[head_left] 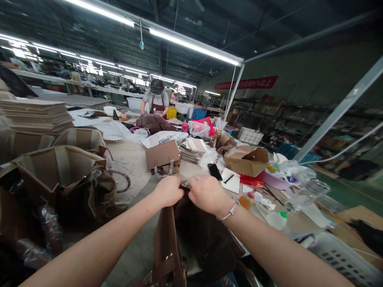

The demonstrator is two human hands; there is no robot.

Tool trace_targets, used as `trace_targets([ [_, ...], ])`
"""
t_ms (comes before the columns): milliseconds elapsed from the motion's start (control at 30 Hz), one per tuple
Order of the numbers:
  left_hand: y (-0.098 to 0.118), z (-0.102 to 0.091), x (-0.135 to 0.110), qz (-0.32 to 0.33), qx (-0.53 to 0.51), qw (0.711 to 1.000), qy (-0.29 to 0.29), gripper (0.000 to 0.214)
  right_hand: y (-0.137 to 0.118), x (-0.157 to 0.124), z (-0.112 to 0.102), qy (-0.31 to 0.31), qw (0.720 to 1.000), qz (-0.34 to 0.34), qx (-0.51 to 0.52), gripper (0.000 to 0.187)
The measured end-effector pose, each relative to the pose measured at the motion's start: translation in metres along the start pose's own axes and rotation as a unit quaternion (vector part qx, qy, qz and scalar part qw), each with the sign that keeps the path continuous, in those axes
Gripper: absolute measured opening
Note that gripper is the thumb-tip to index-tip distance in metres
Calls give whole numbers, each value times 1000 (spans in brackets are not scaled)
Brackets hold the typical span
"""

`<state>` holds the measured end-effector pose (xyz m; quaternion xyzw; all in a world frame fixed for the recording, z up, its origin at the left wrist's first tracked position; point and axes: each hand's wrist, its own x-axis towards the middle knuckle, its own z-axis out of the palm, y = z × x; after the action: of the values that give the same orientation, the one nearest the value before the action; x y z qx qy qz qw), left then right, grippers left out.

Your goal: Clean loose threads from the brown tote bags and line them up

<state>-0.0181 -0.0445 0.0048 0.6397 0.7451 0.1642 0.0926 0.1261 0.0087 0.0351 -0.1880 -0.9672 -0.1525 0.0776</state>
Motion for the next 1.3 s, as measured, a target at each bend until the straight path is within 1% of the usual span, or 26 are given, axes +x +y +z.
trace_targets([
  [67,-1,-1,-1,14,-7,1000,2,27,12,-8,11,32,992,99,69,9],
  [100,-1,-1,-1,18,-8,1000,4,29,20,-14,17,44,981,150,111,11],
  [167,-1,-1,-2,18,-5,1000,8,30,37,-26,29,61,944,250,205,17],
  [233,-1,-1,-1,18,-1,1000,11,31,52,-37,37,74,892,326,305,17],
  [267,-1,-1,-1,18,0,1000,12,31,56,-41,39,78,865,344,357,16],
  [300,-1,-1,-1,17,2,1000,13,31,59,-44,40,79,840,348,409,19],
  [333,0,0,-1,15,4,1000,14,31,60,-46,39,76,820,339,455,26],
  [367,0,0,-1,12,5,1000,13,31,59,-46,37,72,807,320,492,34],
  [400,-1,0,-1,11,4,1000,13,31,57,-45,35,69,803,295,513,39],
  [433,-1,1,-1,11,3,1000,13,30,55,-42,34,73,809,266,518,39],
  [500,0,1,-1,14,1,1000,15,30,49,-35,31,94,833,225,496,32],
  [567,0,1,-1,17,3,1000,20,30,44,-25,30,114,847,224,469,28],
  [633,1,0,-1,13,6,1000,20,29,40,-17,29,119,850,230,458,28],
  [667,2,0,-1,11,5,1000,19,29,37,-14,28,116,855,221,454,27],
  [733,2,-1,-1,8,1,1000,14,28,32,-11,24,101,873,178,442,26],
  [800,2,-1,-1,6,-3,1000,8,28,27,-10,20,75,891,128,429,29],
  [867,2,-1,-1,9,-5,1000,5,29,23,-10,18,64,909,99,401,31],
  [1000,1,1,0,23,-2,1000,6,29,18,-8,17,70,948,89,297,17],
  [1100,0,2,1,20,6,1000,15,27,12,-4,16,70,966,105,226,14],
  [1167,0,1,1,17,3,1000,10,26,8,-2,18,85,964,121,220,15],
  [1200,-1,1,0,17,-2,1000,3,26,8,-2,19,93,956,132,243,15],
  [1233,0,0,0,17,-9,1000,-4,26,8,-3,22,99,942,148,286,15],
  [1267,0,-1,-1,17,-16,1000,-9,26,9,-5,26,96,919,171,343,15],
  [1300,0,-2,-1,16,-21,1000,-11,27,12,-7,30,84,885,203,410,15],
])
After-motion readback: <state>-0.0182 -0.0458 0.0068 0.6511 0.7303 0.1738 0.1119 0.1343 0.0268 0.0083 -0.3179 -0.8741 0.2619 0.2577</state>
